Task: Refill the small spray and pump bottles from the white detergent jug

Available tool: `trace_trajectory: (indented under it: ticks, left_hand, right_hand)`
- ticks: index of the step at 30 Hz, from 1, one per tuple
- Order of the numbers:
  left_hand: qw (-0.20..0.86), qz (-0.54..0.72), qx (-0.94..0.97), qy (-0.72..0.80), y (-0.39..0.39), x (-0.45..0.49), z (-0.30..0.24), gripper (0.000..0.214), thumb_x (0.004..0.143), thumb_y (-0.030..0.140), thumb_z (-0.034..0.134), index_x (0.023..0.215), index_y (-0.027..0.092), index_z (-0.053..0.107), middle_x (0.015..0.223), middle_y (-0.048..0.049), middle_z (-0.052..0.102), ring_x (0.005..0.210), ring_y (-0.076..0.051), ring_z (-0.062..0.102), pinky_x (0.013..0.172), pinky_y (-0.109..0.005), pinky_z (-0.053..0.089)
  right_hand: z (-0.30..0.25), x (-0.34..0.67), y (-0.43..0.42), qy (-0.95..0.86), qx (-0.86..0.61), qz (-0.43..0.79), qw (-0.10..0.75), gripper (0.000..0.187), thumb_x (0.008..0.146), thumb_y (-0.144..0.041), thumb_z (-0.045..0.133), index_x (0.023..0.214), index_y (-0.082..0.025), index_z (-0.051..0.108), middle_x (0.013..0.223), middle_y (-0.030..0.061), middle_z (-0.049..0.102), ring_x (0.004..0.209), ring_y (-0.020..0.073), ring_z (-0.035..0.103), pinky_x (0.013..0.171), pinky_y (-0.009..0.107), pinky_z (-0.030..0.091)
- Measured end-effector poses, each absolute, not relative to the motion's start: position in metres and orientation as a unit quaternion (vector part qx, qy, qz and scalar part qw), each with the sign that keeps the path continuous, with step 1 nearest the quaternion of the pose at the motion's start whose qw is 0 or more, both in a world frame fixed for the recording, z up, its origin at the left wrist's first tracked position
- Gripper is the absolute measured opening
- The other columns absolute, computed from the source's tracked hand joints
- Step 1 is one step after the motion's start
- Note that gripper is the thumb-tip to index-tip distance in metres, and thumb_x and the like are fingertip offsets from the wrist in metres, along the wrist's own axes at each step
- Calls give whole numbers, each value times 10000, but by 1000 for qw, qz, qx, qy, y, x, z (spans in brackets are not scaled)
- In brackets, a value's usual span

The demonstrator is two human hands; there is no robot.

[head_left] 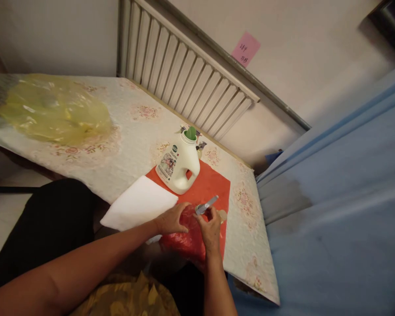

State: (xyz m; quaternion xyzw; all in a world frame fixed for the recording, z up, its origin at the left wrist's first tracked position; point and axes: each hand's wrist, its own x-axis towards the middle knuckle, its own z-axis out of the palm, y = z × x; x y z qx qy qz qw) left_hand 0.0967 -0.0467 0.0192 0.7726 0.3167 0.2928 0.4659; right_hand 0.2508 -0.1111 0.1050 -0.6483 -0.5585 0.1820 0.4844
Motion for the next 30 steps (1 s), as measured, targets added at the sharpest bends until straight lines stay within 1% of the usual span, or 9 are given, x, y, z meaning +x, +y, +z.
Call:
trace_trajectory:
  ticks: [3,6,10,13,15,19,21,26,30]
  left_hand:
    - [467,296,772,314,-47,96,20,967,579,288,848,1409,193,361,1436,-141,479,1322,-338,467,1125,-485,360]
    - [467,297,771,314,-47,96,20,969,572,288,852,1404,182,367,1429,-142,484,1314,-337,473,1125,-477,362]
    - [461,301,770,321,-47,97,17,969,566,281,852,1401,187,369,1419,-138,492,1308,-337,481,1119,-476,369]
    - [461,307,771,315,-47,97,17,965,563,279,855,1396,199,374,1414,-131,497,1302,-331,486,1119,-474,370]
    - [465,308,769,314,-47,97,18,965,560,283,859,1393,205,378,1410,-127,502,1299,-331,489,1117,-480,370]
    - [472,305,766,311,-47,96,20,962,568,273,851,1400,198,372,1422,-134,492,1311,-332,477,1124,-475,362]
    - [471,303,769,307,-47,96,21,955,576,266,845,1400,193,369,1422,-138,491,1313,-327,477,1125,-470,361]
    - [462,307,772,310,-48,96,21,945,575,257,838,1395,198,371,1408,-133,501,1295,-330,492,1113,-480,372]
    - [464,302,771,315,-47,97,19,954,575,271,838,1401,204,365,1420,-132,493,1316,-333,475,1120,-485,364]
  right_hand:
    - [111,253,-116,-592,-625,207,465,312,784,-263,666,1084,-178,679,1062,79,724,995,230,650,909,361,490]
    - [114,254,-117,-607,-619,217,449,250,837,-269,605,1050,-190,710,1063,77,730,1005,228,649,929,368,476]
    - [104,250,-112,-549,-650,191,490,194,741,-281,702,899,-170,682,859,37,710,822,213,652,793,338,509]
    - [96,247,-109,-523,-660,166,513,247,685,-265,749,883,-160,645,832,30,690,793,210,641,774,337,509]
    - [95,247,-111,-531,-657,163,509,266,701,-270,744,922,-155,653,877,46,701,827,216,644,806,347,506]
    - [104,251,-119,-577,-622,205,488,341,814,-301,657,1134,-184,663,1107,79,706,1033,233,639,934,367,479]
    - [106,252,-120,-593,-610,221,477,313,853,-300,612,1143,-202,676,1146,77,702,1086,232,624,968,368,459]
    - [94,246,-113,-528,-657,178,508,225,746,-301,719,920,-166,673,888,46,707,832,210,643,806,336,498]
    - [91,242,-113,-509,-667,158,521,293,707,-279,737,959,-151,660,900,50,705,821,209,637,805,342,493]
